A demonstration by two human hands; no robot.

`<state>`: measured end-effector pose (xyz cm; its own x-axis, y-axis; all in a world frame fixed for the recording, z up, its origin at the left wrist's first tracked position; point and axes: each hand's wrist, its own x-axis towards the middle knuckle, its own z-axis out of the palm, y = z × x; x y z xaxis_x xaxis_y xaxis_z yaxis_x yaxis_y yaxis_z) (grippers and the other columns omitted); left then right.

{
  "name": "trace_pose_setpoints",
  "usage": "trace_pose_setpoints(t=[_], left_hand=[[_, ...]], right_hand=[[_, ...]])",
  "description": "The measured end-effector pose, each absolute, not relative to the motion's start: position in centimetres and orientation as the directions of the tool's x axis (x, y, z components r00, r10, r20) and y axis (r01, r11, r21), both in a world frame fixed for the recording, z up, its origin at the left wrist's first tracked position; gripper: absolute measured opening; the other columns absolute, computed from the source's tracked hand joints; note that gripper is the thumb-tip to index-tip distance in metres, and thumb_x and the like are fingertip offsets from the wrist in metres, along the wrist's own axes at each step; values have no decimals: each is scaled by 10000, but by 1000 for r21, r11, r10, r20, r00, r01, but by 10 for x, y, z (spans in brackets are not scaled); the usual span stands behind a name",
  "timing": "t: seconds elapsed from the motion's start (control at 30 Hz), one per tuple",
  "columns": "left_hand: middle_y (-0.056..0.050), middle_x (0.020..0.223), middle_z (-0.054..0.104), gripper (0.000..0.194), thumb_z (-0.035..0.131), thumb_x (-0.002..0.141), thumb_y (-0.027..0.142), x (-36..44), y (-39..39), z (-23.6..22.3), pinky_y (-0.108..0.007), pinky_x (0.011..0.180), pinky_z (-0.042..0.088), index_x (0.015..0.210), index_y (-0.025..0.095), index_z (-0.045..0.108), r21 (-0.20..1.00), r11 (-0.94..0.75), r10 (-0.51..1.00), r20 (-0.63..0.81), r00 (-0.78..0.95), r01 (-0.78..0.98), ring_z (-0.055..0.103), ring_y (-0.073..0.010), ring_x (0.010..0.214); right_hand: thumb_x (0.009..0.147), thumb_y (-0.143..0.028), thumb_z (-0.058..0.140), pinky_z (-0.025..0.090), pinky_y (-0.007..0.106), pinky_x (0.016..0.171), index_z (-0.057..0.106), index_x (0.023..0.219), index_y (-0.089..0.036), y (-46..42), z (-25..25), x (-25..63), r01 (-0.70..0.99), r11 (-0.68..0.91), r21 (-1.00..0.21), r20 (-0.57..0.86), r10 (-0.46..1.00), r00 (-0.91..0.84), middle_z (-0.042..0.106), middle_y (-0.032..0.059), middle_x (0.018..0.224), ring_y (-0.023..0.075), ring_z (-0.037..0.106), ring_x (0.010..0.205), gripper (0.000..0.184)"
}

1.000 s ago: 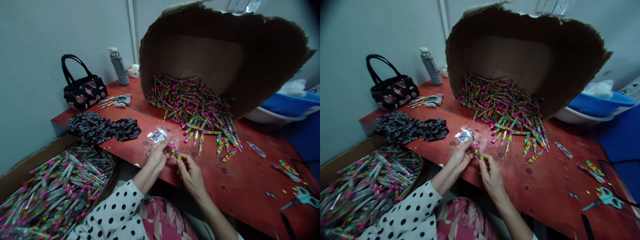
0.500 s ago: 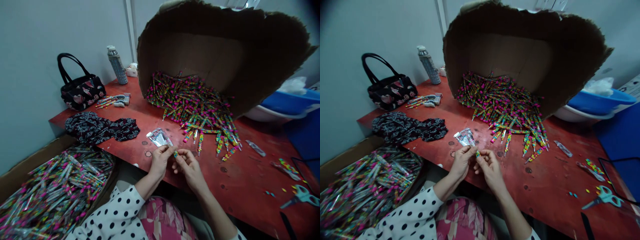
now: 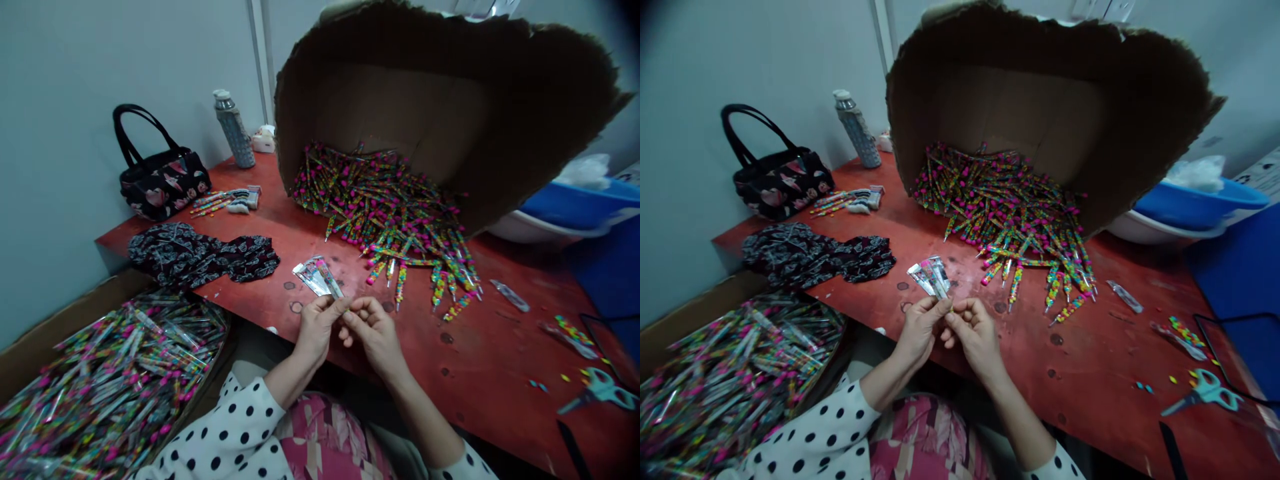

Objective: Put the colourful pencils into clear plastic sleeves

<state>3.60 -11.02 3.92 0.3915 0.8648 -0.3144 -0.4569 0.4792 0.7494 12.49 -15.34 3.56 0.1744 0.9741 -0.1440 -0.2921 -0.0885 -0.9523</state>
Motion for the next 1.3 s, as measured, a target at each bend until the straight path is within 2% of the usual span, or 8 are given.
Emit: trace_pose_setpoints(t=[0.13, 0.23, 0.33, 0.43, 0.53, 0.97, 1.13, 1.3], left_hand=[[14, 599, 607, 261, 731, 606, 341, 7, -107, 52, -207, 492, 465, 684, 130, 599, 769, 337, 941, -301, 157, -543, 564, -88, 488], [11, 664, 664, 344, 661, 631, 507, -40, -102, 66, -290, 675, 508, 739, 182, 631, 834, 38, 973, -156, -169, -550, 643, -157, 647], [-20, 689, 682, 659, 368, 682, 732, -79, -97, 68, -342, 706, 511, 944, 190, 637, 850, -215, 926, 21, -377, -481, 649, -196, 692], [-33, 727, 688, 543, 460, 724, 628, -84, -96, 55, -307, 713, 507, 945, 164, 633, 880, -125, 942, -41, -335, -459, 651, -179, 708], [-43, 714, 690, 379, 557, 740, 494, -67, -98, 42, -306, 739, 501, 860, 145, 642, 905, 52, 973, -140, -181, -421, 653, -171, 704], [-63, 754, 689, 330, 601, 722, 427, -43, -87, 32, -291, 680, 507, 886, 150, 674, 984, 145, 987, -137, 80, -100, 643, -190, 701], [-39, 793, 666, 245, 580, 747, 388, -31, -68, 40, -252, 636, 465, 888, 215, 683, 973, -126, 984, 98, 151, 192, 582, -141, 603], [-72, 933, 616, 232, 522, 803, 336, -4, -39, 34, -319, 814, 391, 963, 234, 655, 652, -476, 877, 303, 372, 590, 540, -211, 893]], right_hand=[[725, -344, 655, 476, 227, 473, 488, 901, -216, -148, 42, 128, -157, -110, -981, -126, 987, 96, 626, -12, 740, 131, 607, 585, 274], [787, -353, 576, 476, 272, 585, 557, 927, -214, -130, 50, 162, 276, 16, -961, 54, 990, 133, 640, 31, 850, 167, 608, 713, 198], [851, -280, 476, 427, 316, 724, 599, 926, -192, -99, 53, 214, 813, 80, -577, 309, 943, 126, 626, 76, 906, 203, 568, 823, 169], [857, -201, 421, 385, 337, 726, 591, 957, -144, -66, 45, 254, 995, -48, -85, 321, 944, 73, 581, 147, 999, 255, 514, 909, 206], [839, -133, 386, 351, 343, 686, 578, 942, -131, -47, 35, 270, 993, -18, 120, 240, 971, -12, 578, 160, 946, 266, 499, 860, 217], [810, -50, 348, 340, 301, 783, 517, 1136, -138, -47, 50, 284, 863, 482, 153, -13, 874, -486, 543, 116, 1075, 202, 485, 932, 377], [789, -101, 424, 328, 330, 787, 572, 1015, -131, -30, 53, 273, 760, 617, 202, -65, 783, -618, 577, 126, 985, 216, 501, 896, 272], [700, -133, 491, 327, 318, 784, 583, 886, -145, -27, 52, 265, 673, 729, 125, -87, 684, -724, 584, 106, 889, 210, 498, 836, 208]])
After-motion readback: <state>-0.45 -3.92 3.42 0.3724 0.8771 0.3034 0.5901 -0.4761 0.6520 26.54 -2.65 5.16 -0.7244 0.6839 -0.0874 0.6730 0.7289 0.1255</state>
